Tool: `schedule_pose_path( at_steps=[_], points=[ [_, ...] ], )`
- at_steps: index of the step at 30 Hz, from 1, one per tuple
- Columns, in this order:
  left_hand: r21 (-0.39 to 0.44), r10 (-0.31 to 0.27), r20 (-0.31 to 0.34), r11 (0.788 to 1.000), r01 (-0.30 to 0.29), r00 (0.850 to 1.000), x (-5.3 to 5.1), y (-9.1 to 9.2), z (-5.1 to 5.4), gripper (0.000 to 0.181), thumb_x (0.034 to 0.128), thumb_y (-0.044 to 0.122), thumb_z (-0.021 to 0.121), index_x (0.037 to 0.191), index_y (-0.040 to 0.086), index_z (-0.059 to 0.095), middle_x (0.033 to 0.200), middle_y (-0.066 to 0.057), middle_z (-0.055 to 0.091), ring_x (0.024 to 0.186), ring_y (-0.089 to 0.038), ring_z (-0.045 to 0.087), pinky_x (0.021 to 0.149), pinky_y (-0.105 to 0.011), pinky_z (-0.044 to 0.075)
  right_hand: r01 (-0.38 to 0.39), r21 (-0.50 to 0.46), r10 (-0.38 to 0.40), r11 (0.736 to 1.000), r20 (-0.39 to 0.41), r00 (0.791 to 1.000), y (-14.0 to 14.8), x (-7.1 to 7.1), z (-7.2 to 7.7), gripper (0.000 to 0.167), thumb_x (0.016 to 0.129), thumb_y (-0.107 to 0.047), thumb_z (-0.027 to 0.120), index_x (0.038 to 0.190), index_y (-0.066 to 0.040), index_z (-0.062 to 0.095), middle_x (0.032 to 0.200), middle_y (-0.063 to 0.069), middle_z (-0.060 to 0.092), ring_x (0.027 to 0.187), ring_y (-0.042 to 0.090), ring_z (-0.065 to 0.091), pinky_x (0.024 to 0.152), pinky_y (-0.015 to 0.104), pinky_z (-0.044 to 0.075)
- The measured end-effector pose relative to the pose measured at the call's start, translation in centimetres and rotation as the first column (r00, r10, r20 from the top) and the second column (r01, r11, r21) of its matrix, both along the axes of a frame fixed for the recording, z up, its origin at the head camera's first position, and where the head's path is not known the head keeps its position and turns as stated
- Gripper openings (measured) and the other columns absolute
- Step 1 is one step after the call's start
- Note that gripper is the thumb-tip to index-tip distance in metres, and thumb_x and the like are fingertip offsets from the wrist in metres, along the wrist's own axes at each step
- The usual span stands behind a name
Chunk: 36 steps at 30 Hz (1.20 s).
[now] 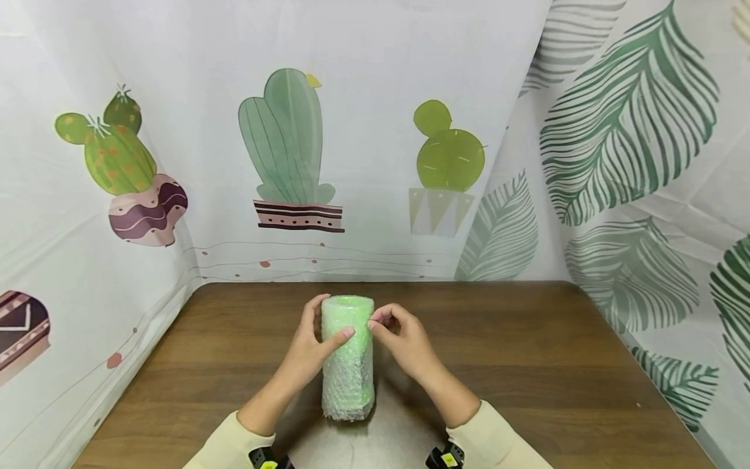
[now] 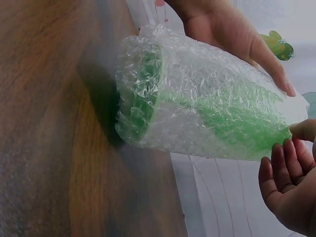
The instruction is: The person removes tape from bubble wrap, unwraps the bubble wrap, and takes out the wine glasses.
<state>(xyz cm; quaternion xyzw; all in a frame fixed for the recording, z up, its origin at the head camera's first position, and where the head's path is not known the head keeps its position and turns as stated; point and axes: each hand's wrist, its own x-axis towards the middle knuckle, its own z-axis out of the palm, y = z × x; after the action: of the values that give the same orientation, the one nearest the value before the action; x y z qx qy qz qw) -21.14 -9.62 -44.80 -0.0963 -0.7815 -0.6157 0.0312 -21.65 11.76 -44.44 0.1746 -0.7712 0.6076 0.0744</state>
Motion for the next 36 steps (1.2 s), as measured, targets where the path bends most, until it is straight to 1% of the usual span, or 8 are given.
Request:
schedule_pose_path(
  at_steps=[4, 8, 12, 16, 22, 27, 32, 36],
  points=[
    [-0.021, -0.012, 0.006, 1.000, 0.012, 1.000, 0.06, 0.05, 0.04, 0.084, 0.0884, 0.044, 0.076, 0.154, 0.024, 0.028, 0.142, -0.013, 0.048, 0.113, -0.029, 0.059, 0.081, -0.037, 0.057, -0.007, -0.021, 0.008, 1.000, 0.005, 1.000, 0.03, 0.03, -0.01, 0.013, 0.097, -0.018, 0.068, 0.101, -0.006, 0.066, 0.094, 0.007, 0.061, 0.086, 0.010, 0.057, 0.075, 0.022, 0.049],
    [-0.033, -0.036, -0.002, 0.999, 0.036, 0.999, -0.01, -0.05, 0.00, 0.071, 0.0974, 0.042, 0.065, 0.155, 0.029, 0.026, 0.148, -0.013, 0.043, 0.124, -0.031, 0.053, 0.089, -0.042, 0.055, -0.008, -0.042, 0.008, 0.999, -0.005, 1.000, 0.02, -0.02, -0.05, 0.013, 0.098, -0.016, 0.066, 0.102, -0.004, 0.065, 0.095, 0.009, 0.060, 0.087, 0.009, 0.058, 0.077, 0.022, 0.050],
    [-0.004, -0.062, -0.002, 0.998, 0.062, 0.998, -0.10, -0.19, 0.06, 0.063, 0.1025, 0.034, 0.057, 0.156, 0.029, 0.024, 0.150, -0.017, 0.041, 0.122, -0.035, 0.054, 0.088, -0.044, 0.055, -0.011, -0.061, 0.010, 0.998, -0.014, 1.000, 0.02, -0.03, -0.09, 0.012, 0.098, -0.010, 0.065, 0.102, 0.001, 0.063, 0.096, 0.012, 0.060, 0.086, 0.008, 0.058, 0.077, 0.021, 0.049],
    [0.017, -0.078, 0.033, 0.997, 0.078, 0.996, -0.14, -0.32, 0.02, 0.063, 0.1022, 0.034, 0.057, 0.156, 0.033, 0.024, 0.148, -0.021, 0.041, 0.113, -0.035, 0.060, 0.080, -0.041, 0.057, -0.004, -0.060, 0.003, 0.998, -0.014, 1.000, 0.06, 0.01, -0.10, 0.012, 0.098, -0.010, 0.066, 0.102, 0.000, 0.064, 0.096, 0.012, 0.061, 0.085, 0.008, 0.058, 0.076, 0.021, 0.049],
    [0.019, -0.085, 0.036, 0.996, 0.085, 0.996, -0.31, -0.33, -0.10, 0.064, 0.1010, 0.037, 0.060, 0.155, 0.035, 0.025, 0.146, -0.019, 0.042, 0.111, -0.032, 0.061, 0.080, -0.040, 0.057, 0.012, -0.059, -0.011, 0.998, 0.018, 1.000, 0.04, 0.00, 0.12, 0.014, 0.097, -0.012, 0.066, 0.107, -0.002, 0.065, 0.099, 0.014, 0.062, 0.088, 0.010, 0.060, 0.079, 0.021, 0.050],
    [0.034, -0.080, 0.037, 0.996, 0.078, 0.996, -0.21, -0.34, -0.16, 0.064, 0.0999, 0.036, 0.062, 0.153, 0.035, 0.027, 0.146, -0.019, 0.043, 0.109, -0.031, 0.061, 0.080, -0.039, 0.057, -0.003, -0.051, 0.005, 0.999, 0.044, 0.999, 0.06, 0.02, 0.19, 0.017, 0.096, -0.011, 0.068, 0.108, -0.001, 0.064, 0.101, 0.016, 0.062, 0.089, 0.011, 0.060, 0.078, 0.022, 0.050],
    [0.049, -0.082, 0.038, 0.996, 0.080, 0.996, -0.15, -0.30, -0.14, 0.069, 0.0976, 0.038, 0.066, 0.154, 0.034, 0.027, 0.146, -0.019, 0.043, 0.109, -0.031, 0.061, 0.080, -0.038, 0.057, -0.013, -0.054, 0.015, 0.998, 0.037, 0.999, 0.11, 0.01, 0.19, 0.015, 0.095, -0.012, 0.069, 0.106, -0.002, 0.064, 0.099, 0.015, 0.062, 0.087, 0.011, 0.059, 0.075, 0.022, 0.049],
    [0.053, -0.077, 0.046, 0.996, 0.075, 0.996, -0.14, -0.32, -0.13, 0.075, 0.0940, 0.039, 0.070, 0.154, 0.033, 0.026, 0.146, -0.017, 0.045, 0.112, -0.031, 0.061, 0.081, -0.038, 0.058, 0.000, -0.048, 0.002, 0.999, 0.033, 0.999, 0.18, -0.08, 0.04, 0.013, 0.097, -0.014, 0.067, 0.105, -0.003, 0.065, 0.097, 0.013, 0.062, 0.086, 0.010, 0.058, 0.075, 0.021, 0.049]
  ],
)
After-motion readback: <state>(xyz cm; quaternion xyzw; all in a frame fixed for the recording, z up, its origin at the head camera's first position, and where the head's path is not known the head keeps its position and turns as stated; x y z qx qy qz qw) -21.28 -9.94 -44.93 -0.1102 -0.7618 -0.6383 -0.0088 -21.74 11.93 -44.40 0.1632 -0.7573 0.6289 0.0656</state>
